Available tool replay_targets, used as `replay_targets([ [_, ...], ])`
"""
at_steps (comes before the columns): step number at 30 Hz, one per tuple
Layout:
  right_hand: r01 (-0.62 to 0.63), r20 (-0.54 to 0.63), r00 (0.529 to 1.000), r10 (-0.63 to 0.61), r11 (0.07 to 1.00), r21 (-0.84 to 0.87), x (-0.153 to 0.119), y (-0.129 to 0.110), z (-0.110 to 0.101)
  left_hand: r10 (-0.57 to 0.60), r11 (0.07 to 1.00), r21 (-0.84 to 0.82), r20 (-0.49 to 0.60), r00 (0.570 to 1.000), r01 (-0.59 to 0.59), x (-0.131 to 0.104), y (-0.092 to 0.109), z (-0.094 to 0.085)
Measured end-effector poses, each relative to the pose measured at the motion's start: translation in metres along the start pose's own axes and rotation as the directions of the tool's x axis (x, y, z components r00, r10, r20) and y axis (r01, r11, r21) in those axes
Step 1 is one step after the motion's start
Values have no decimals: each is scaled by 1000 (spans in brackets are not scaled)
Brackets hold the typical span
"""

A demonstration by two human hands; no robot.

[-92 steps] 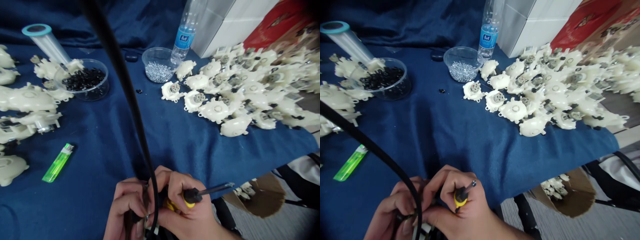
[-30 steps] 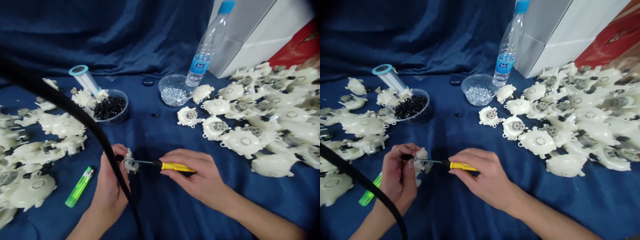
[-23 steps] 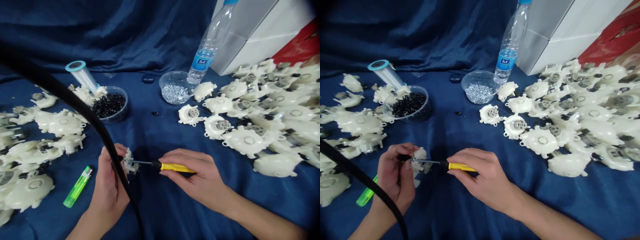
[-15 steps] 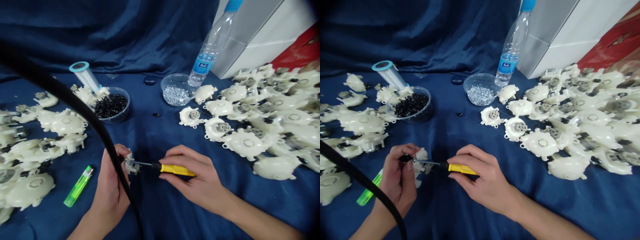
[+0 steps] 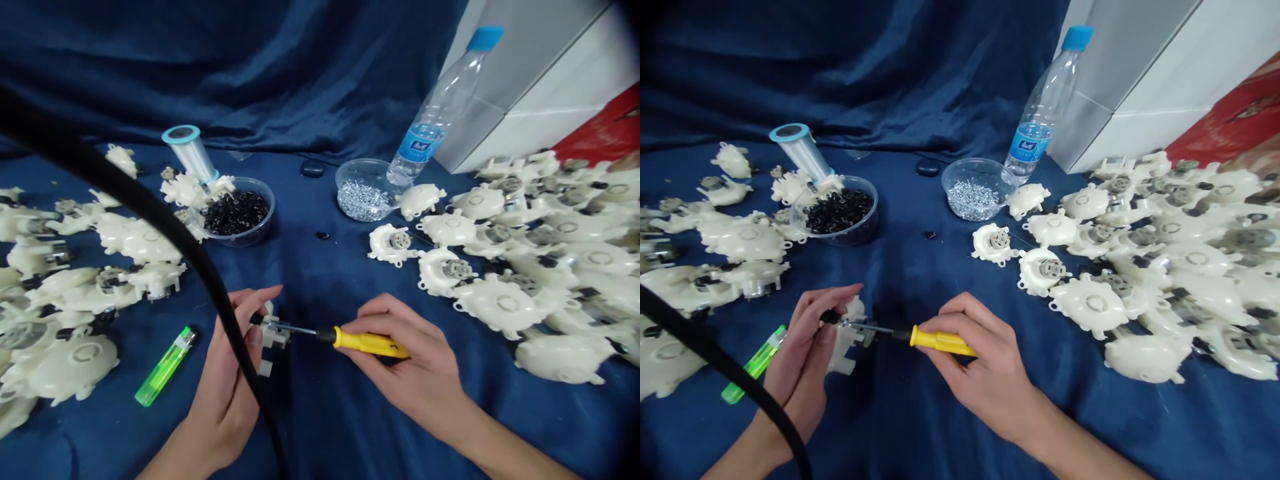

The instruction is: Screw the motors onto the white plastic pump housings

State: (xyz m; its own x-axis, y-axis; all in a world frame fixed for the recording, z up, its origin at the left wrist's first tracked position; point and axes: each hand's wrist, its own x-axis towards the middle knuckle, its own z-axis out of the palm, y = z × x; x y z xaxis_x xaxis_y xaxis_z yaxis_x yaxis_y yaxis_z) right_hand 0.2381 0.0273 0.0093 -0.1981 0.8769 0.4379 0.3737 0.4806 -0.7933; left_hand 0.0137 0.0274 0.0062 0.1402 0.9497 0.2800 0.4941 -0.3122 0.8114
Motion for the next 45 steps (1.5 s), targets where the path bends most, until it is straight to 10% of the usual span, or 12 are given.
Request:
replay_targets([
  [45, 35, 56, 998, -30, 994, -102, 7, -10, 2, 55, 997, -50, -110, 992, -61, -4, -3, 5],
])
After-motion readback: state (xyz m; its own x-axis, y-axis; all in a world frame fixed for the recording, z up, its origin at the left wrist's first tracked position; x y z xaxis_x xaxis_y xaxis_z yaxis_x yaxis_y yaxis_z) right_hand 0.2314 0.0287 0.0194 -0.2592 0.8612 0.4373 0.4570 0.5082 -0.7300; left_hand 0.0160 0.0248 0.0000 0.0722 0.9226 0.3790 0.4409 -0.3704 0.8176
